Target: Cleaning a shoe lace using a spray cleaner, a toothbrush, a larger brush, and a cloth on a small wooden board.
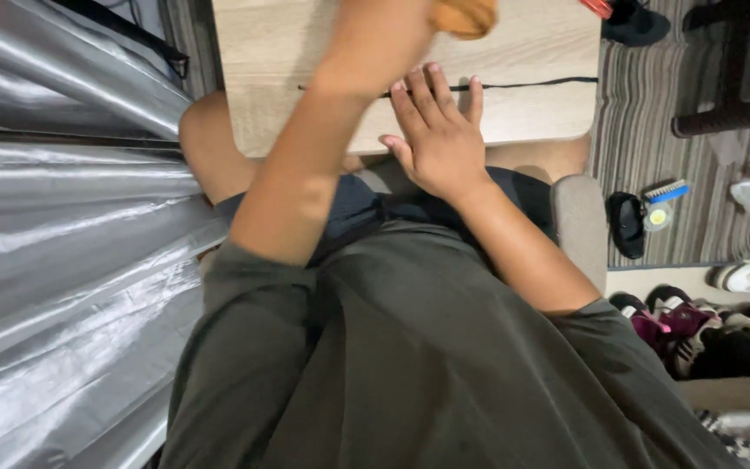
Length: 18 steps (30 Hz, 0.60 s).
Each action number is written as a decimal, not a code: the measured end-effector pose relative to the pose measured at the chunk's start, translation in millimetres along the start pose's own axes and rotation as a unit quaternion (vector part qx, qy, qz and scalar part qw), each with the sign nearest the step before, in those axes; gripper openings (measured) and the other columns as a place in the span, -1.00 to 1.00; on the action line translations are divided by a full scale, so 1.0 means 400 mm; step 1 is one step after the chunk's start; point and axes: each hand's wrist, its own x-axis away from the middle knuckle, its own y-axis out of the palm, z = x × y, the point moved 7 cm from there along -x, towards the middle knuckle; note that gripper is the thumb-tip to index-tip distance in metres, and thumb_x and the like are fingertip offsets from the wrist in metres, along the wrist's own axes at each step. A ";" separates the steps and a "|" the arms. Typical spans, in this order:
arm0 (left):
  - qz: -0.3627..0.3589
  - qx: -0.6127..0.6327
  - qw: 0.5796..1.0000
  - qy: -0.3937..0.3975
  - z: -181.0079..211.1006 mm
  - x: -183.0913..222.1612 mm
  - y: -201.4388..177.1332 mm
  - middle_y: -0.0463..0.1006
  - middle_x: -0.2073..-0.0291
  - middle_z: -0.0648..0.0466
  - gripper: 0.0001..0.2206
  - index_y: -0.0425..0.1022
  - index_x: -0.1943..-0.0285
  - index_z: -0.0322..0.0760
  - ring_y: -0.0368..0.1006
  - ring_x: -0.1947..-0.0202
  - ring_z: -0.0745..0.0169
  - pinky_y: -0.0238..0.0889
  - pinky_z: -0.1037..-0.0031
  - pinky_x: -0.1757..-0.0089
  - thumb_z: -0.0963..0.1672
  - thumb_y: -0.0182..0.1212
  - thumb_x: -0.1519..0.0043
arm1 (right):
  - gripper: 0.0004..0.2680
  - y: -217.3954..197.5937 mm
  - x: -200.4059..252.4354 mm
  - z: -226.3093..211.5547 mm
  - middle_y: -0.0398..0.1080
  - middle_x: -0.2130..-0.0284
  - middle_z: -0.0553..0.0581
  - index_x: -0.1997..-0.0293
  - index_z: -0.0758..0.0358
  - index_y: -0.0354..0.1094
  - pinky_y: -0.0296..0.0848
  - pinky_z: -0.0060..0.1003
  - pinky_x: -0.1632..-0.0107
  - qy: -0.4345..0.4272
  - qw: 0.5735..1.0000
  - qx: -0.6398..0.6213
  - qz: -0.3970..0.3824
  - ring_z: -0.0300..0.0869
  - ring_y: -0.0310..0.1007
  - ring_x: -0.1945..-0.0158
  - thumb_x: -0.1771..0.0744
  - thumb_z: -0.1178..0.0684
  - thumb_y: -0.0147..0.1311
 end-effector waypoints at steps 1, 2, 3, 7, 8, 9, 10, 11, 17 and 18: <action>0.000 0.000 1.000 -0.004 -0.010 0.034 -0.048 0.67 0.41 -0.12 -0.81 0.67 0.19 -0.32 0.52 0.56 -0.17 0.36 0.11 0.47 -0.14 0.23 -0.11 | -0.54 0.007 0.005 0.001 0.15 -0.44 0.28 -0.47 0.28 0.24 -0.38 0.34 -0.39 -0.004 1.000 0.007 -0.004 0.16 -0.01 -0.52 -0.47 -0.25 -0.03; 0.000 0.001 1.000 -0.009 -0.005 0.045 -0.091 0.67 0.41 -0.13 -0.80 0.68 0.19 -0.33 0.52 0.56 -0.19 0.35 0.09 0.47 -0.14 0.24 -0.11 | -0.52 0.014 0.011 0.002 0.08 -0.49 0.26 -0.52 0.29 0.20 -0.43 0.31 -0.40 -0.009 1.000 0.014 -0.008 0.14 -0.04 -0.54 -0.48 -0.25 -0.05; -0.001 -0.002 1.000 -0.011 0.003 0.082 -0.172 0.67 0.41 -0.13 -0.80 0.68 0.19 -0.33 0.52 0.56 -0.19 0.35 0.09 0.47 -0.14 0.24 -0.11 | -0.52 0.013 0.012 0.001 0.08 -0.49 0.26 -0.52 0.29 0.20 -0.43 0.31 -0.40 -0.011 1.000 0.011 -0.009 0.14 -0.04 -0.54 -0.48 -0.25 -0.05; 0.134 0.000 0.983 0.128 0.088 0.189 -0.434 0.65 0.17 -0.12 -0.70 0.66 -0.03 -0.46 0.47 0.23 -0.16 0.25 0.20 0.08 -0.33 0.37 -0.09 | -0.52 0.012 0.011 0.001 0.08 -0.49 0.29 -0.51 0.33 0.26 -0.47 0.29 -0.41 -0.020 1.000 0.011 0.002 0.14 -0.08 -0.55 -0.49 -0.24 -0.02; 0.155 0.025 0.980 0.121 0.094 0.204 -0.467 0.66 0.12 -0.08 -0.81 0.70 0.04 -0.52 0.46 0.13 -0.11 0.19 0.24 -0.03 -0.35 0.39 -0.17 | -0.53 0.013 0.013 0.001 0.08 -0.50 0.28 -0.52 0.32 0.27 -0.48 0.27 -0.41 -0.022 1.000 0.018 0.004 0.13 -0.10 -0.56 -0.50 -0.25 -0.02; 0.154 0.026 0.980 0.120 0.081 0.223 -0.456 0.66 0.12 -0.08 -0.81 0.70 0.04 -0.52 0.46 0.13 -0.11 0.19 0.24 -0.03 -0.35 0.39 -0.17 | -0.53 0.018 0.015 0.004 0.08 -0.50 0.28 -0.52 0.32 0.27 -0.48 0.27 -0.41 -0.022 1.000 0.018 0.003 0.13 -0.10 -0.56 -0.50 -0.25 -0.02; 0.137 -0.007 0.985 0.101 0.063 0.239 -0.438 0.64 0.03 -0.04 -0.82 0.70 0.03 -0.45 0.43 0.01 -0.06 0.16 0.22 -0.06 -0.33 0.33 -0.21 | -0.52 0.020 0.017 0.005 0.08 -0.51 0.27 -0.53 0.30 0.26 -0.51 0.25 -0.42 -0.025 0.999 0.029 0.007 0.10 -0.12 -0.57 -0.51 -0.26 -0.04; 0.121 -0.040 0.989 0.080 0.044 0.256 -0.422 0.62 -0.07 0.01 -0.81 0.71 0.02 -0.39 0.40 -0.12 0.00 0.13 0.21 -0.08 -0.32 0.28 -0.26 | -0.52 0.022 0.016 0.007 0.08 -0.52 0.25 -0.54 0.29 0.26 -0.55 0.22 -0.43 -0.029 0.999 0.041 0.012 0.07 -0.15 -0.58 -0.52 -0.28 -0.06; 0.060 -0.126 0.988 0.062 0.006 0.315 -0.313 0.55 -0.20 0.14 -0.74 0.61 -0.10 -0.18 0.34 -0.28 0.11 0.18 0.29 -0.13 -0.25 0.21 -0.26 | -0.52 0.020 0.018 0.004 0.06 -0.52 0.24 -0.55 0.29 0.25 -0.55 0.19 -0.44 -0.029 0.998 0.057 0.013 0.03 -0.21 -0.58 -0.52 -0.29 -0.06; 0.061 -0.126 0.988 0.061 -0.011 0.328 -0.296 0.55 -0.20 0.14 -0.74 0.61 -0.10 -0.18 0.34 -0.28 0.11 0.18 0.29 -0.13 -0.25 0.21 -0.26 | -0.52 0.020 0.018 0.003 0.06 -0.52 0.24 -0.55 0.29 0.25 -0.55 0.19 -0.44 -0.030 0.998 0.058 0.012 0.03 -0.21 -0.58 -0.52 -0.29 -0.06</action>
